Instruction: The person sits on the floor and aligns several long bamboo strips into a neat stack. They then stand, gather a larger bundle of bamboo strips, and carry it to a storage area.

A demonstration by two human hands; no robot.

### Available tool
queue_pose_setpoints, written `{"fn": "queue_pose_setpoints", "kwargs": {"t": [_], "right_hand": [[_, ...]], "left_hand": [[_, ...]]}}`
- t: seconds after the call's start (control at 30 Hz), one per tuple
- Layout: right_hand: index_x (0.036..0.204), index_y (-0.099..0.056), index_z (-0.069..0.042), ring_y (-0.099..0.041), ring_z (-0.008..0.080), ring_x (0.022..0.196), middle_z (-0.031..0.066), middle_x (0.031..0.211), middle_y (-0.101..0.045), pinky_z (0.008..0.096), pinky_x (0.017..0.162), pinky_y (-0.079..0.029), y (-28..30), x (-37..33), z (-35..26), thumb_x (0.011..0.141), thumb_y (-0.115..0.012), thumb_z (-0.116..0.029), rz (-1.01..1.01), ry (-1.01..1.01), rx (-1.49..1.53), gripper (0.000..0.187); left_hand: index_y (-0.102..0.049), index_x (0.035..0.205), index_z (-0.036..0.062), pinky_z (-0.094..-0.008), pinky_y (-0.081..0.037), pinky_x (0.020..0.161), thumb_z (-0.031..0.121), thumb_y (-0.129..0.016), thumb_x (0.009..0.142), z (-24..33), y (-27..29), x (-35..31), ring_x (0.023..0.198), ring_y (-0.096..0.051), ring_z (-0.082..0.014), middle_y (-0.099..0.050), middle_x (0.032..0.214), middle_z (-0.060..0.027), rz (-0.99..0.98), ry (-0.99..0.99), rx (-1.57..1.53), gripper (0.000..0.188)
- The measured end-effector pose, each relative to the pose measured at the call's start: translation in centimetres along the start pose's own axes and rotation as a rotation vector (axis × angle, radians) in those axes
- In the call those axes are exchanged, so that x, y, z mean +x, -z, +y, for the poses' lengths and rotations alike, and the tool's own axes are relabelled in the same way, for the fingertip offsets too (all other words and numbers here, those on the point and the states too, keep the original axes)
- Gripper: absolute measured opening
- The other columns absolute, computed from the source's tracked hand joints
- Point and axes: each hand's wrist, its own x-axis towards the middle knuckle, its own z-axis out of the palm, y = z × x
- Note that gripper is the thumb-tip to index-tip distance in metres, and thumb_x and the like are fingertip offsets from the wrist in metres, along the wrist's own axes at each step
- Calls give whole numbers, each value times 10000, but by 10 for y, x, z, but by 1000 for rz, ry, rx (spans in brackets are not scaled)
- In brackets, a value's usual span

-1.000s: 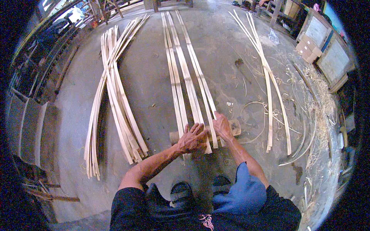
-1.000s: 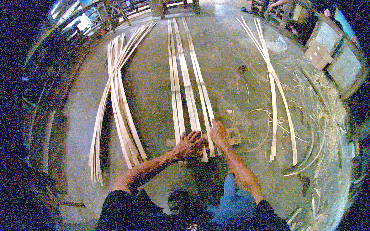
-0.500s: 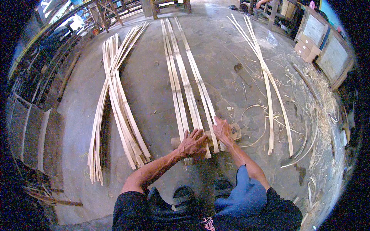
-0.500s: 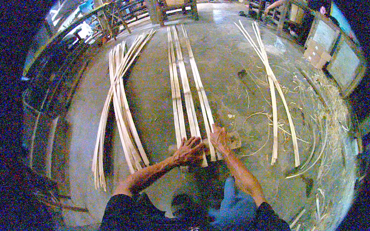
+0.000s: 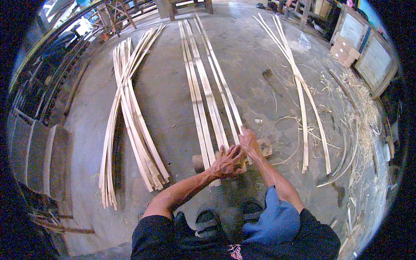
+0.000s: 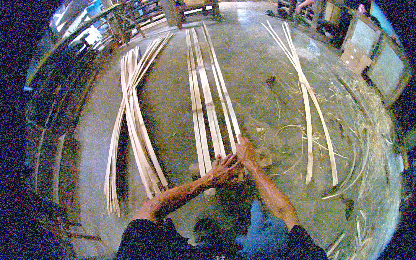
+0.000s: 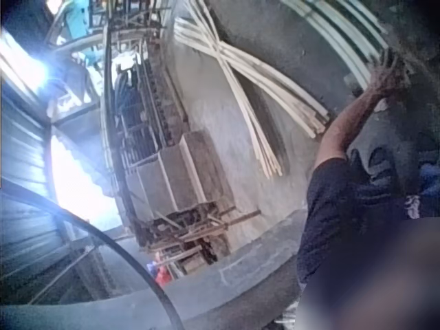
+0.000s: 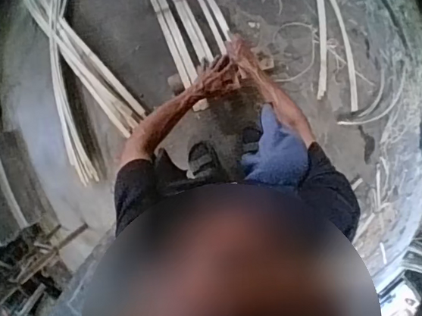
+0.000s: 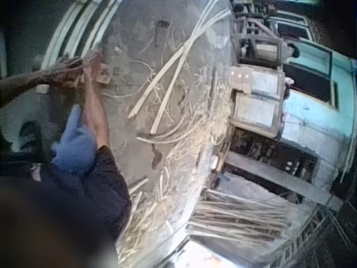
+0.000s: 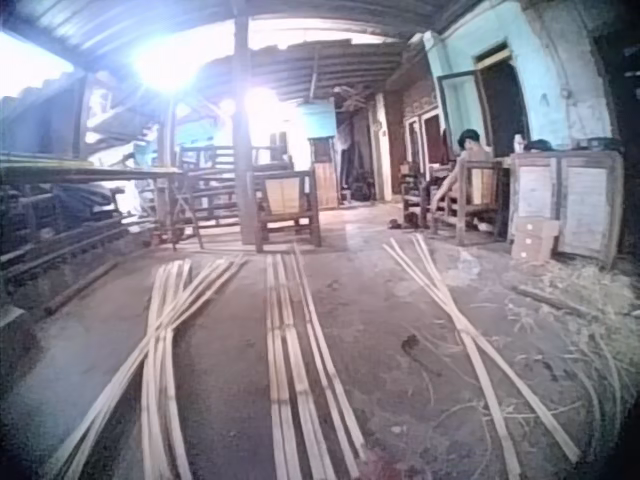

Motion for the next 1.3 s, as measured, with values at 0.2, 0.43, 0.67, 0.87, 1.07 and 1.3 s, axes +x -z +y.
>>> {"fn": "queue_pose_setpoints", "kwargs": {"t": [0.2,0.43,0.67,0.87,1.07,1.3], "right_hand": [[1073,-472,67,-512,400,865,267,899,-533,416,783,-420,-5,4,5,757,-450,-132,-27,-5,41,375],[992,-489,38,-526,375,767,227,824,-540,416,678,-440,0,-4,1,776,-467,-147,-105,49,144,285],[928,-489,49,-508,395,731,235,757,-503,430,651,-422,3,-6,-5,768,-470,-136,-163,127,-67,245],[891,-528,18,-535,372,726,207,765,-550,427,671,-437,2,-9,-4,753,-499,-165,-138,139,-3,230],[995,-529,-37,-553,332,897,180,958,-575,386,762,-448,11,-6,-8,740,-539,-212,-257,-168,49,310],[1147,-460,-19,-538,301,965,210,1036,-547,331,878,-388,3,-2,-3,728,-524,-205,-250,-146,62,463]], "left_hand": [[-276,1286,154,-594,-145,965,454,-513,750,-6,-8,2,1228,-220,-354,-213,1326,-163,40,-43,-27,658],[-373,1192,77,-562,-155,985,424,-591,701,-2,0,-2,1175,-292,-361,-303,1235,-172,37,-64,-165,640],[-380,1170,106,-578,-117,982,441,-598,701,8,7,-9,1192,-280,-355,-305,1247,-157,41,-48,-133,616],[-419,1111,55,-561,-108,992,501,-563,696,7,8,-10,1199,-265,-327,-325,1217,-156,-2,-10,-63,626],[-365,1149,27,-553,-106,996,528,-592,655,11,10,-15,1202,-249,-336,-315,1211,-175,61,-2,-108,739],[-235,1261,-1,-534,-76,1012,525,-596,653,18,6,-17,1260,-137,-341,-195,1329,-198,-20,79,-57,882]]}}
